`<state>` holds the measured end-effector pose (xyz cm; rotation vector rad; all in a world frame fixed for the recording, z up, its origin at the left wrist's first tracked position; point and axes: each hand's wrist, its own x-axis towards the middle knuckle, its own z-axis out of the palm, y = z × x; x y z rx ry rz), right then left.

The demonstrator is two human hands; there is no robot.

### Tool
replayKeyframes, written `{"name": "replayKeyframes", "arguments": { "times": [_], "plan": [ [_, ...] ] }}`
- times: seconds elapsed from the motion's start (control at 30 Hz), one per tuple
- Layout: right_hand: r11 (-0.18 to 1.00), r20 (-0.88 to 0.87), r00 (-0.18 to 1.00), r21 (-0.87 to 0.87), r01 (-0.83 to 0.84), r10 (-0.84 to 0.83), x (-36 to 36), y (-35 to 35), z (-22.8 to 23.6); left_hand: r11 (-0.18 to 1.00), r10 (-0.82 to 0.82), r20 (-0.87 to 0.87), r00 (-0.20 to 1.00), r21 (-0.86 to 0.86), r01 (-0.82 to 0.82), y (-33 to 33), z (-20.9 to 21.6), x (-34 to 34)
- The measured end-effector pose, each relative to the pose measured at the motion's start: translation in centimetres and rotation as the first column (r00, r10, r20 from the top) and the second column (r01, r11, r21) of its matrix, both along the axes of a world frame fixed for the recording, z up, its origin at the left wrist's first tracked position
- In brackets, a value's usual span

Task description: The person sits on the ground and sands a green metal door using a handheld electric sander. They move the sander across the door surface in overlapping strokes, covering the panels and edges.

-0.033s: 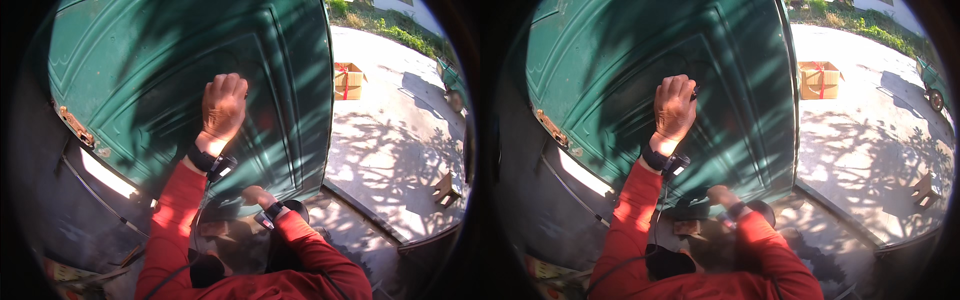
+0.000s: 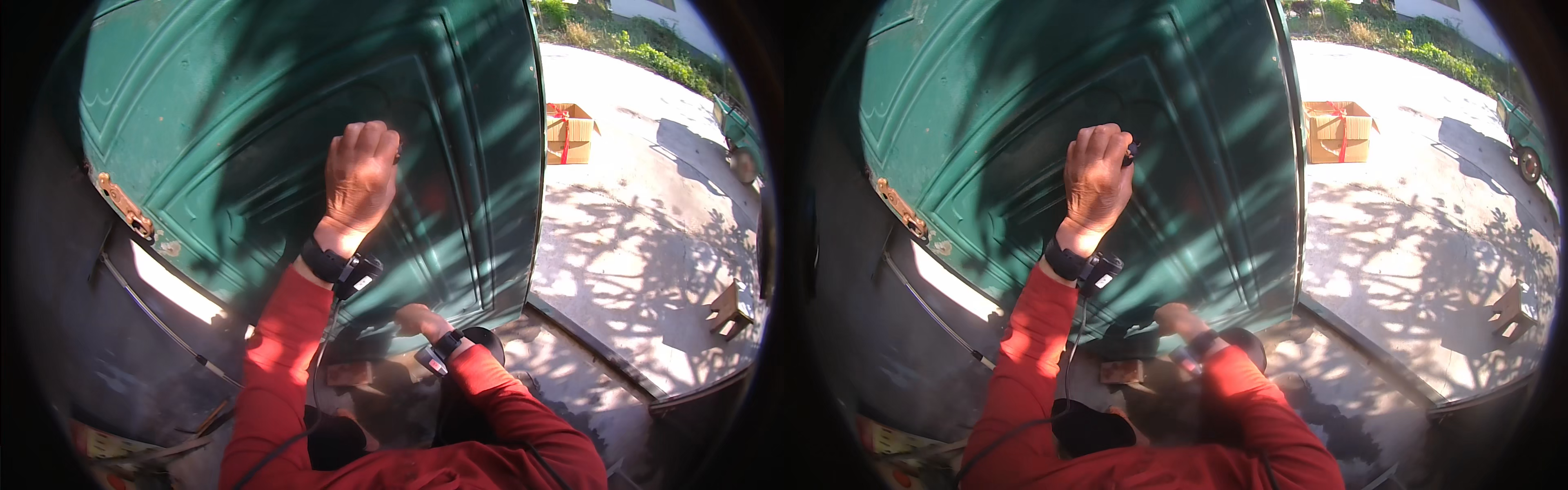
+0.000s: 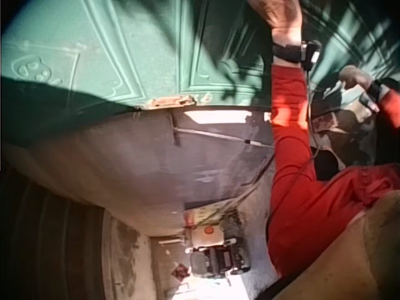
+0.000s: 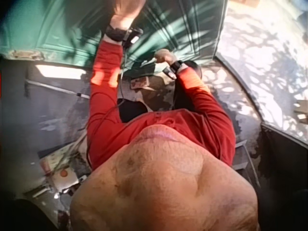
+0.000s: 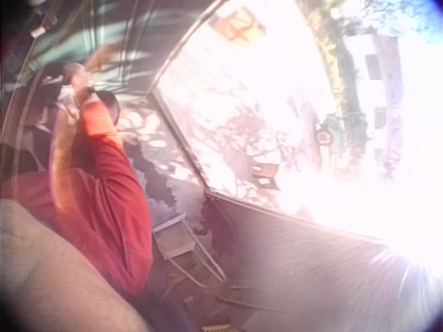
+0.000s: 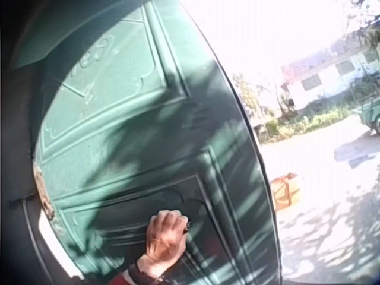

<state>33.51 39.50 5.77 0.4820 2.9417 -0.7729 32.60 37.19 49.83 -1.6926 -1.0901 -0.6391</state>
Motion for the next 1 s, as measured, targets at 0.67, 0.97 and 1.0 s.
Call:
{"name": "replayKeyframes", "arguments": {
  "times": [0.67,0.97,1.0],
  "plan": [
    [0.999,-0.12,0.992,-0.045,0.019,-0.024,-0.1,-0.1,-1.0,0.991,-0.098,-0.096,0.991,-0.097,0.089,2.3,4.9,2.6],
    [1.0,-0.045,0.999,-0.006,-0.026,0.026,-0.8,-0.3,-1.2,0.967,-0.12,-0.118,0.986,0.21,0.142,5.6,8.1,3.2],
    [0.999,-0.083,0.996,-0.021,-0.028,0.026,-0.7,-0.4,-1.5,0.986,-0.106,-0.145,0.984,0.114,0.123,5.6,6.4,3.8]
  ]
}}
